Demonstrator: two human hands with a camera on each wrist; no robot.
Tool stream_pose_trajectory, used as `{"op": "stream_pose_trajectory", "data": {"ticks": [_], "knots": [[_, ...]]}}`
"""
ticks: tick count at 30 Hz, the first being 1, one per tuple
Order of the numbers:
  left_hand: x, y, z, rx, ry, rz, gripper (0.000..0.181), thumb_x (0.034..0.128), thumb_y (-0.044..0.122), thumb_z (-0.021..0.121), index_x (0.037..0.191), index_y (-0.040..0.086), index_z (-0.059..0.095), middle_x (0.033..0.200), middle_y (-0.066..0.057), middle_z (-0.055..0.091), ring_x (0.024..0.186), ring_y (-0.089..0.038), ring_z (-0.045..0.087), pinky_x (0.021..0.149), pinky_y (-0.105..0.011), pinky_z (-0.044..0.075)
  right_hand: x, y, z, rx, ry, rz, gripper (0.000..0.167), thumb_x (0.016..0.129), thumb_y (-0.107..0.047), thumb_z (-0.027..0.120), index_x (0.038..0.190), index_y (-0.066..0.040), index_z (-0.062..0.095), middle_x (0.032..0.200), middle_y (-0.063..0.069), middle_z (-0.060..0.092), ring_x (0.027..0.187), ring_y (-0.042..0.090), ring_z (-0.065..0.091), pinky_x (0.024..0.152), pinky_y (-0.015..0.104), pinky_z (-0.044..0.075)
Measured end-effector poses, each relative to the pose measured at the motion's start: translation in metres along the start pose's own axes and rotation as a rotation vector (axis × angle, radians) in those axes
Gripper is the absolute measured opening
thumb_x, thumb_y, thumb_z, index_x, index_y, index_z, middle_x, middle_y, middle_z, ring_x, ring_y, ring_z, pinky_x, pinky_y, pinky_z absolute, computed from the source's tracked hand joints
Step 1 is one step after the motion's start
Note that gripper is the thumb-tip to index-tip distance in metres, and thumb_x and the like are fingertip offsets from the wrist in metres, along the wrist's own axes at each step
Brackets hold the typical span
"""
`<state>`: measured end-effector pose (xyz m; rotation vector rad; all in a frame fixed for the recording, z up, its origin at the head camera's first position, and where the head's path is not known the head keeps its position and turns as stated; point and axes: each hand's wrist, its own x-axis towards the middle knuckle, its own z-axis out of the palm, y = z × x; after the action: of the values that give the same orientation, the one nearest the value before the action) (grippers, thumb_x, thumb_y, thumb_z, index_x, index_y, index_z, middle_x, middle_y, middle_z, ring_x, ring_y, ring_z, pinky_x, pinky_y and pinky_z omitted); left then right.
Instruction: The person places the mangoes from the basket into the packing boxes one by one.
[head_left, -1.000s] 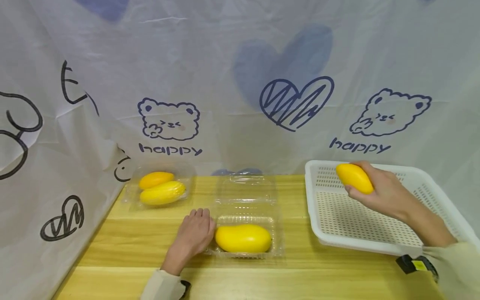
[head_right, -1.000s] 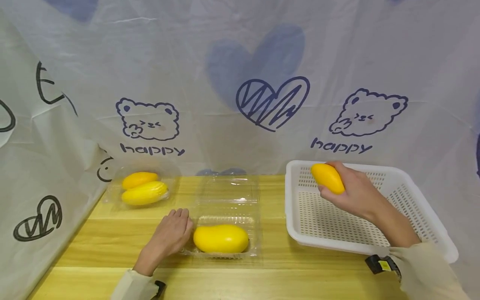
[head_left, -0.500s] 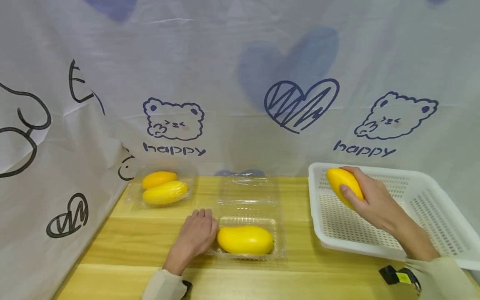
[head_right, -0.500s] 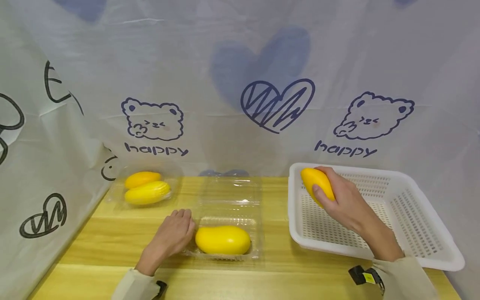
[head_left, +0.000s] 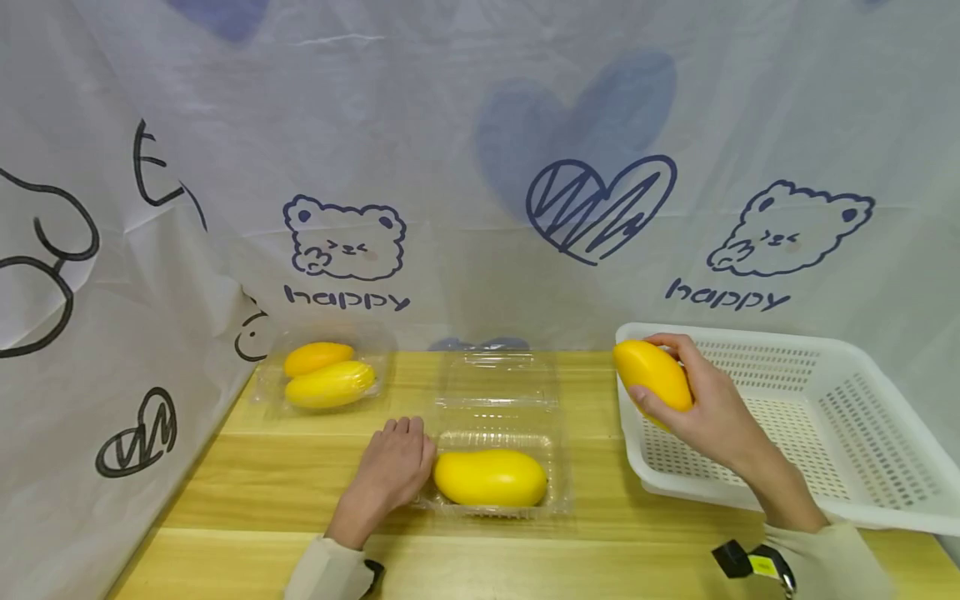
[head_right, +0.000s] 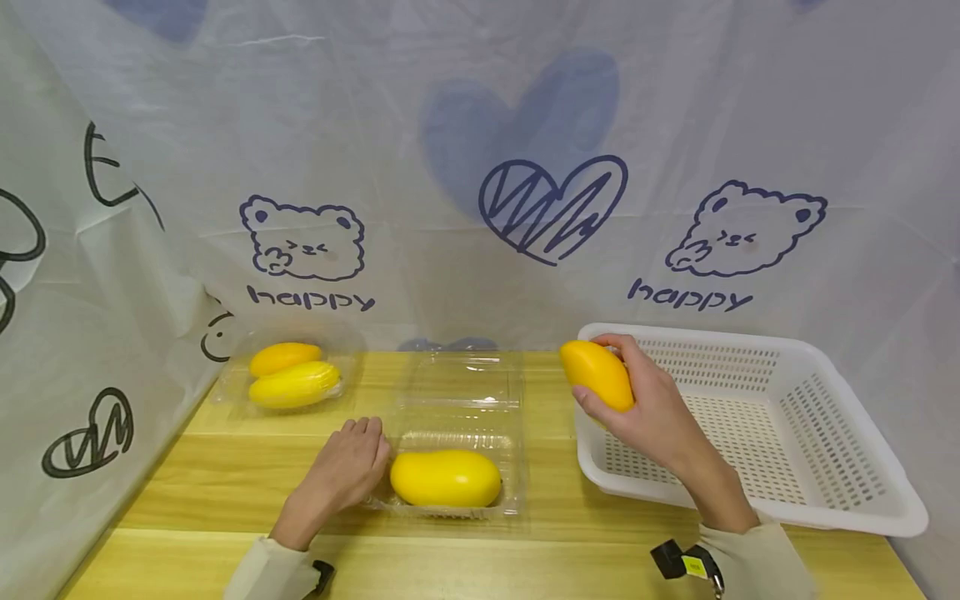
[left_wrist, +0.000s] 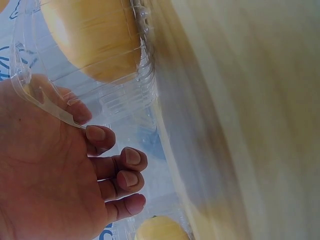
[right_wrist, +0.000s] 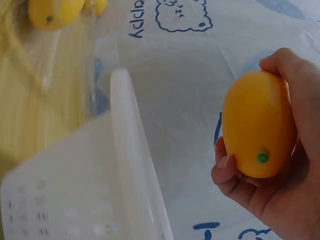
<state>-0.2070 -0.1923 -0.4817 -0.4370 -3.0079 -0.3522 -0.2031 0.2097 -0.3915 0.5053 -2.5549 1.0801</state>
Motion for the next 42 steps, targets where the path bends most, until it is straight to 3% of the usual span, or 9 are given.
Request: {"op": "stream_pose_trajectory", "data": {"ticks": [7, 16, 28, 37, 42], "knots": [[0.001, 0.000, 0.000, -0.001, 0.002, 0.004, 0.024, 0.1060, 0.017, 0.041, 0.085, 0.005, 0.044, 0.078, -0.009, 0.042, 0.073, -0.027, 0.041, 0.069, -0.041, 0.040, 0.002, -0.011, 0.013, 0.076, 0.010, 0.015, 0.066, 0.091, -0.027, 0.079, 0.147, -0.022, 0.046, 0.119, 0.004, 0.059, 0.083, 0.025, 0.056, 0.063, 0.033, 0.051], [0.000, 0.000, -0.002, -0.006, -0.012, 0.006, 0.024, 0.1053, 0.016, 0.041, 0.083, 0.006, 0.042, 0.077, -0.008, 0.040, 0.072, -0.027, 0.039, 0.068, -0.040, 0.039, 0.008, -0.027, 0.030, 0.151, 0.028, -0.025, 0.072, 0.089, -0.023, 0.081, 0.152, -0.028, 0.046, 0.135, 0.002, 0.059, 0.094, 0.022, 0.056, 0.076, 0.038, 0.051], [-0.001, 0.000, -0.002, -0.023, -0.034, 0.001, 0.023, 0.1052, 0.016, 0.041, 0.084, 0.006, 0.043, 0.078, -0.008, 0.040, 0.074, -0.027, 0.038, 0.070, -0.039, 0.037, 0.017, -0.044, 0.066, 0.282, 0.004, -0.049, 0.066, 0.091, -0.022, 0.079, 0.150, -0.022, 0.050, 0.138, 0.000, 0.059, 0.103, 0.020, 0.059, 0.087, 0.045, 0.052], [-0.002, -0.001, -0.002, -0.023, -0.045, -0.004, 0.023, 0.1057, 0.016, 0.040, 0.085, 0.006, 0.043, 0.078, -0.008, 0.040, 0.073, -0.027, 0.037, 0.069, -0.039, 0.037, 0.019, -0.044, 0.092, 0.217, -0.065, -0.104, 0.075, 0.084, -0.014, 0.079, 0.152, -0.016, 0.047, 0.136, 0.010, 0.054, 0.105, 0.025, 0.057, 0.085, 0.045, 0.051], [-0.002, 0.000, -0.002, -0.017, -0.049, -0.002, 0.023, 0.1055, 0.016, 0.041, 0.085, 0.005, 0.044, 0.078, -0.008, 0.041, 0.073, -0.027, 0.038, 0.070, -0.040, 0.038, 0.019, -0.043, 0.106, 0.193, -0.080, -0.117, 0.076, 0.082, -0.016, 0.084, 0.149, -0.009, 0.049, 0.135, 0.011, 0.057, 0.112, 0.026, 0.060, 0.091, 0.048, 0.052]]}}
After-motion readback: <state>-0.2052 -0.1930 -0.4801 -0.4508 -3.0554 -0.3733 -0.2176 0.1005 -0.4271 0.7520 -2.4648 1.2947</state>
